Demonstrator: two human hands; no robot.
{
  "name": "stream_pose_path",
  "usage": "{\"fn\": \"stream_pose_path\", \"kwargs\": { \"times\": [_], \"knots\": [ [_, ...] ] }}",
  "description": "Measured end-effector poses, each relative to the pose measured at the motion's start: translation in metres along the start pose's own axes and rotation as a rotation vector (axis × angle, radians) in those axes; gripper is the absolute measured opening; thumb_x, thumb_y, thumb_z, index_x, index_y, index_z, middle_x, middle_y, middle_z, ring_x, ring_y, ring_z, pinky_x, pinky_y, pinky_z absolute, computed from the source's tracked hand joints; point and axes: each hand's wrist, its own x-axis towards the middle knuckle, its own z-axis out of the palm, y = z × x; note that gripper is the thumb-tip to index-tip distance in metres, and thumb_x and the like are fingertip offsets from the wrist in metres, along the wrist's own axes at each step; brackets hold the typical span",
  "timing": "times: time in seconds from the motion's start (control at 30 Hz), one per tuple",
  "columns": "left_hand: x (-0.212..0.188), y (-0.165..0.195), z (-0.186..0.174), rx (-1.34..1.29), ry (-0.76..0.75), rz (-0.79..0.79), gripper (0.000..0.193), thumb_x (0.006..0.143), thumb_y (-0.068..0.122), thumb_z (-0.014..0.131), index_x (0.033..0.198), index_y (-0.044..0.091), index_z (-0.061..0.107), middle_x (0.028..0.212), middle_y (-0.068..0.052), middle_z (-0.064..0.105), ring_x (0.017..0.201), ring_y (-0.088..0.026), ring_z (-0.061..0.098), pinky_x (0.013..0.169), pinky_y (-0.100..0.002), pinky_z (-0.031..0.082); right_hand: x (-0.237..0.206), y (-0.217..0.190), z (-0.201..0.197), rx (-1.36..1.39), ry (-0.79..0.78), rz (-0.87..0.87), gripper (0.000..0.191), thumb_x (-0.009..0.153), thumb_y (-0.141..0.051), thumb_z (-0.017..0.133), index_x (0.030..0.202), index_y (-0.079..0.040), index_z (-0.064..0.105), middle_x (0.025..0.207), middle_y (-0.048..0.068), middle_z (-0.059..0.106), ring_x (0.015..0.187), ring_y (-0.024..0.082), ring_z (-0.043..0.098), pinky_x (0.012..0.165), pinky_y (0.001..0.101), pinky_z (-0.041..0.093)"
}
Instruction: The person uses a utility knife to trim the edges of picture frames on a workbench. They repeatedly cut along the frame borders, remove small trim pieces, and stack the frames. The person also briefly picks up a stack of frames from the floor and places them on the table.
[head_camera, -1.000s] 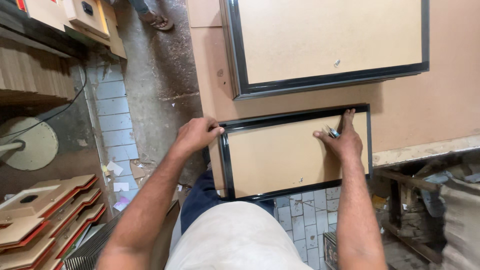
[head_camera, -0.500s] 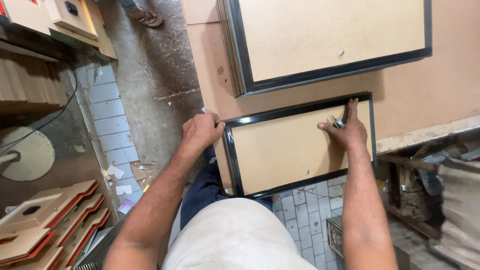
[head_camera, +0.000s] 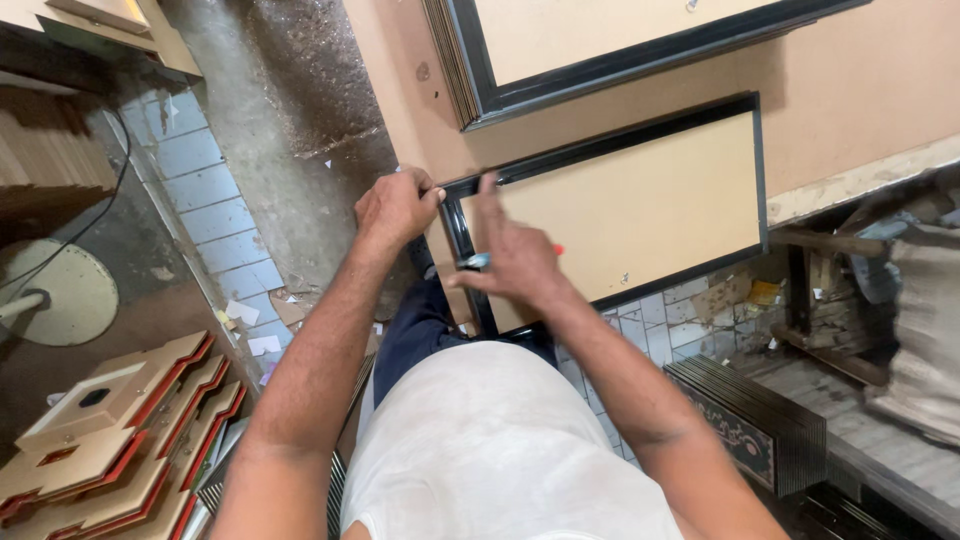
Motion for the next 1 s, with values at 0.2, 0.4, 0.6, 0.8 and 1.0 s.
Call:
{"fn": "stream_pose_path", "kwargs": {
  "times": [0.2, 0.4, 0.6, 0.8, 1.0],
  "knots": [
    [0.001, 0.0, -0.004, -0.009, -0.06, -0.087, 0.031, 0.086, 0.045, 0.074, 0.102, 0.019, 0.076, 0.099, -0.011, 0.076, 0.101, -0.032, 0.071, 0.089, -0.047, 0.052, -0.001, -0.034, 0.003, 0.248, 0.31, -0.357, 0.156, 0.066, -0.075, 0.085, 0.155, 0.01, -0.011, 0.141, 0.036, 0.053, 0.106, 0.047, 0.066, 0.082, 0.049, 0.057],
    [0.0, -0.015, 0.005, -0.058, -0.002, 0.031, 0.029, 0.088, 0.041, 0.072, 0.102, 0.017, 0.077, 0.101, -0.012, 0.076, 0.102, -0.032, 0.071, 0.09, -0.047, 0.053, 0.002, -0.008, 0.006, 1.088, 0.386, 0.046, 0.048, 0.087, -0.032, 0.085, 0.117, 0.002, 0.067, 0.096, 0.022, 0.075, 0.078, 0.034, 0.072, 0.061, 0.0402, 0.06],
    [0.01, -0.024, 0.008, -0.069, -0.042, 0.114, 0.027, 0.087, 0.03, 0.062, 0.104, 0.015, 0.077, 0.104, -0.013, 0.076, 0.103, -0.032, 0.071, 0.092, -0.047, 0.054, 0.011, -0.027, 0.005, 0.846, 0.45, -0.039, 0.023, 0.101, -0.025, 0.062, 0.104, -0.002, 0.062, 0.078, 0.015, 0.072, 0.069, 0.025, 0.08, 0.062, 0.0373, 0.062],
    [0.007, -0.022, 0.003, -0.079, -0.107, 0.052, 0.028, 0.087, 0.029, 0.059, 0.104, 0.014, 0.077, 0.1, -0.012, 0.077, 0.1, -0.029, 0.073, 0.093, -0.045, 0.054, 0.016, -0.048, 0.002, 0.241, 0.389, 0.072, 0.04, 0.104, -0.037, 0.051, 0.104, -0.001, 0.066, 0.075, 0.024, 0.071, 0.072, 0.042, 0.072, 0.066, 0.0527, 0.058],
    [0.002, -0.017, 0.005, -0.073, -0.02, 0.07, 0.029, 0.086, 0.033, 0.062, 0.102, 0.014, 0.076, 0.103, -0.011, 0.076, 0.102, -0.031, 0.071, 0.09, -0.046, 0.053, 0.022, -0.049, -0.002, 0.208, 0.346, 0.054, 0.039, 0.103, -0.036, 0.054, 0.096, -0.001, 0.067, 0.075, 0.025, 0.071, 0.074, 0.044, 0.071, 0.069, 0.0551, 0.056]
  ]
}}
